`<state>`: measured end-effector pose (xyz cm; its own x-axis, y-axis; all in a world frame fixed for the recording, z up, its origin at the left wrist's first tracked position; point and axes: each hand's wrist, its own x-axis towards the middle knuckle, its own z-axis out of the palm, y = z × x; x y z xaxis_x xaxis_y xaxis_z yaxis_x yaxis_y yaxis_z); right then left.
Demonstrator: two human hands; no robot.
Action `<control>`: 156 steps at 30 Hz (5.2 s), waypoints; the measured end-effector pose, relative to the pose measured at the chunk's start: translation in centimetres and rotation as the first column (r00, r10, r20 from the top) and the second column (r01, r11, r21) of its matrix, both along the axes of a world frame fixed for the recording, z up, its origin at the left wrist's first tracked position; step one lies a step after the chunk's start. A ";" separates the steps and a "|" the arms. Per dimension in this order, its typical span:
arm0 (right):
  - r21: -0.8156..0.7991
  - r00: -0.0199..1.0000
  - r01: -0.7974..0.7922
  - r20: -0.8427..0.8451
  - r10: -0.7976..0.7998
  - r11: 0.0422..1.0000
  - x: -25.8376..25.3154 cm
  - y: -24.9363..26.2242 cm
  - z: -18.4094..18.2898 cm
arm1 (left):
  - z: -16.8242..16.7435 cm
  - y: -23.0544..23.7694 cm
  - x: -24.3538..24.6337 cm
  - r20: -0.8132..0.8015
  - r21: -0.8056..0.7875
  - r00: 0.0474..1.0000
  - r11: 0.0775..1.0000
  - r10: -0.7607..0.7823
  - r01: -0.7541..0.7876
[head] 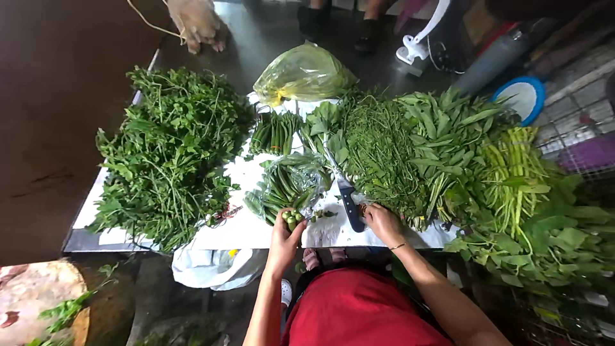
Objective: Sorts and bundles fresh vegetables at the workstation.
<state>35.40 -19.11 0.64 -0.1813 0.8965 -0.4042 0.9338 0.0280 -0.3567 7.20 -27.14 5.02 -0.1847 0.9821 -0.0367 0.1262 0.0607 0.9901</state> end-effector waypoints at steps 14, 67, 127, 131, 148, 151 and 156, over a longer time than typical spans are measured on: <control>-0.177 0.347 0.420 -0.875 -0.338 0.890 -1.1 0.2 5.1 | 3.0 3.3 1.9 -0.156 -0.034 0.969 0.982 -0.190 0.187; 0.458 0.511 -0.382 -0.619 0.597 0.802 -12.8 1.0 14.0 | 9.4 0.9 0.5 -0.557 -0.138 0.809 0.982 -0.187 0.132; 0.353 0.738 -0.551 -0.215 0.639 0.756 -26.7 22.6 5.8 | -1.4 -11.4 -1.4 -0.400 -0.211 0.871 0.896 0.286 -0.391; 0.235 0.558 -0.656 -0.489 0.671 0.717 -20.8 12.5 7.5 | -2.4 -5.6 -2.3 -0.596 -0.128 0.761 0.905 0.257 -0.405; 0.484 0.767 -0.241 -0.436 0.471 0.841 -15.4 5.1 4.4 | -1.3 -2.2 -2.7 -0.601 -0.157 0.778 0.927 0.183 -0.340; 0.564 0.606 -0.356 -0.467 0.643 0.745 -14.5 5.4 6.4 | -0.9 -2.0 -0.7 -0.596 0.120 0.742 0.948 0.307 -0.296; 0.249 0.357 -0.650 -0.734 0.578 0.718 -15.9 4.6 9.9 | 2.1 -0.7 0.2 -0.445 0.005 0.873 0.976 0.199 -0.220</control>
